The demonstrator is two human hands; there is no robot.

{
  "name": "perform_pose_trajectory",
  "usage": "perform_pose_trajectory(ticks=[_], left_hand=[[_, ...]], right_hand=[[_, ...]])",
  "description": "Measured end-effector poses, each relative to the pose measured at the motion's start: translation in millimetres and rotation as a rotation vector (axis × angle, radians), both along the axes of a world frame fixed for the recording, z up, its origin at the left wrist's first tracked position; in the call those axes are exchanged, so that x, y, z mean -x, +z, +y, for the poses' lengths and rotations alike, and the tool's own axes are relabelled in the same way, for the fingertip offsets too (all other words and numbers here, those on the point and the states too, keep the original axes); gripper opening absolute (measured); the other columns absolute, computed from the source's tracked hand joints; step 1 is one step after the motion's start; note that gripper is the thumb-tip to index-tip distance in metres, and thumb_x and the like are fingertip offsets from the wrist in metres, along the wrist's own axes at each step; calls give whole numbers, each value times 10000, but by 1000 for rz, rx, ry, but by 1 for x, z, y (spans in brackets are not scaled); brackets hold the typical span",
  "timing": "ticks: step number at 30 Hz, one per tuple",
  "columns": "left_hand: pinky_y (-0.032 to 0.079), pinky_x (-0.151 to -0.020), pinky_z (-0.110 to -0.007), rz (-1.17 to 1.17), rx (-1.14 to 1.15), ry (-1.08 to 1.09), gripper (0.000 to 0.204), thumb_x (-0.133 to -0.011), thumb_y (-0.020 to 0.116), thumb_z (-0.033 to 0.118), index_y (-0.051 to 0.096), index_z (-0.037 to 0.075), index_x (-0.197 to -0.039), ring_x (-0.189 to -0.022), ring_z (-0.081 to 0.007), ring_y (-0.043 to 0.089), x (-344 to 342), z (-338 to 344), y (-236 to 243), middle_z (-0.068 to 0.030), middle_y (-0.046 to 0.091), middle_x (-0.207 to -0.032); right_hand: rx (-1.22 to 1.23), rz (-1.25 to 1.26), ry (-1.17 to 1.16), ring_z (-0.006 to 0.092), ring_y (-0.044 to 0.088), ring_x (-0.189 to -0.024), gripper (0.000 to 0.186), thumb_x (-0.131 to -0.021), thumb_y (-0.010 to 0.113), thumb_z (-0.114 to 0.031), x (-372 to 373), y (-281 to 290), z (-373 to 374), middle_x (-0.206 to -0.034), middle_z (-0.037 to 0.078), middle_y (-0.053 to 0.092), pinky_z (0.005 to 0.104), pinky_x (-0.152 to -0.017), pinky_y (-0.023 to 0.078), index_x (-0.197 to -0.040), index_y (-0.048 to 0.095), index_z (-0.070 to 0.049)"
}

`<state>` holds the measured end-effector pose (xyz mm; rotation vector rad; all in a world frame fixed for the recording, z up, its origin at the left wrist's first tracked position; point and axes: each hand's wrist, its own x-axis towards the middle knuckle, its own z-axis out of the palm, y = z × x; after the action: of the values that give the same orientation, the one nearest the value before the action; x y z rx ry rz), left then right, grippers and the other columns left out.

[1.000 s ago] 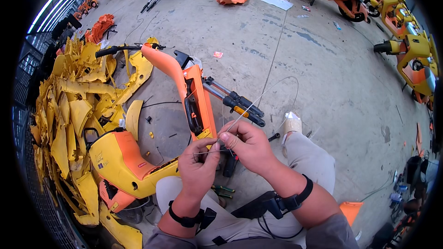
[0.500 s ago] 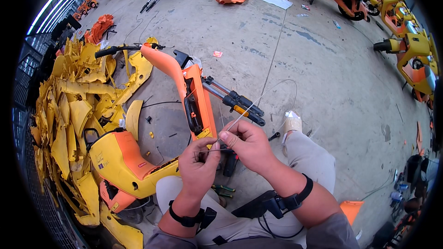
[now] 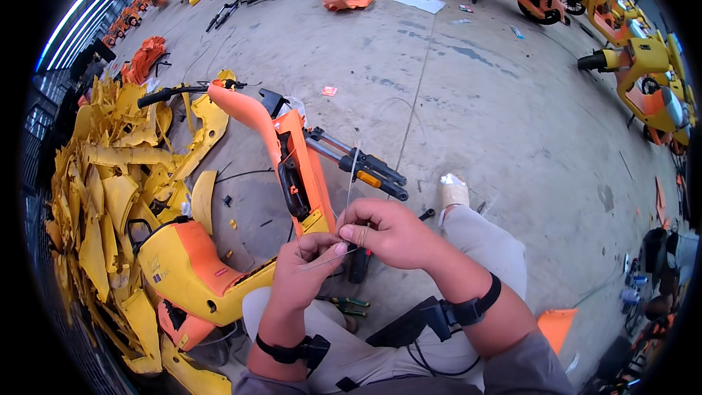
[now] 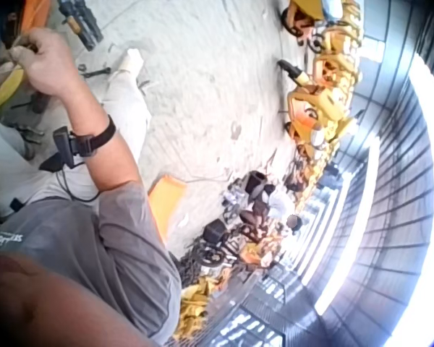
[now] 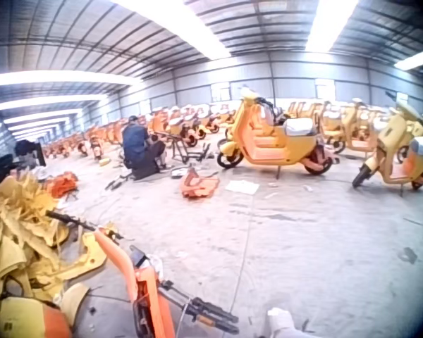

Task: The person works on the wiring and body panels of an electric scooter frame. They handle several thin wires and use their hands to thread or connect them through the scooter's internal frame components.

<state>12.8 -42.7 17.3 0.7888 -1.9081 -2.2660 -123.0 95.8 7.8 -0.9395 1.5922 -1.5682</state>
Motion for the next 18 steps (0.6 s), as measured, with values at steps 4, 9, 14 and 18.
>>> perform_pose_trajectory(ticks=[4,9,14,18], left_hand=[[328,-512,-177,-31,-178,-26,154,-870,680,64,664,-25,-994,-588,-20,470,1,2,5,8,625,-765],[307,-471,-202,-8,-275,-72,130,-883,646,69,648,-19,-979,-528,-44,422,-1,-5,-1,1,576,-706],[297,-472,-208,85,-446,-103,134,-909,619,43,645,-37,-1014,-521,-37,400,-6,-11,-7,23,531,-686],[309,-463,-213,78,-437,-96,116,-890,624,74,626,-7,-973,-493,-62,381,-7,-9,-3,-4,519,-661]], right_hand=[[19,-201,61,117,568,-801,154,-938,589,-147,0,3,3,-861,50,624,282,-717,468,-977,629,-3],[32,-283,109,74,555,-851,189,-968,583,-179,2,0,1,-919,0,614,244,-749,457,-1043,627,-10],[65,-324,76,94,566,-841,211,-946,598,-196,-1,2,-4,-907,21,641,267,-751,465,-1026,647,-6],[7,-367,78,91,573,-835,200,-924,605,-186,-1,8,-6,-901,20,648,266,-747,469,-987,650,-1]])
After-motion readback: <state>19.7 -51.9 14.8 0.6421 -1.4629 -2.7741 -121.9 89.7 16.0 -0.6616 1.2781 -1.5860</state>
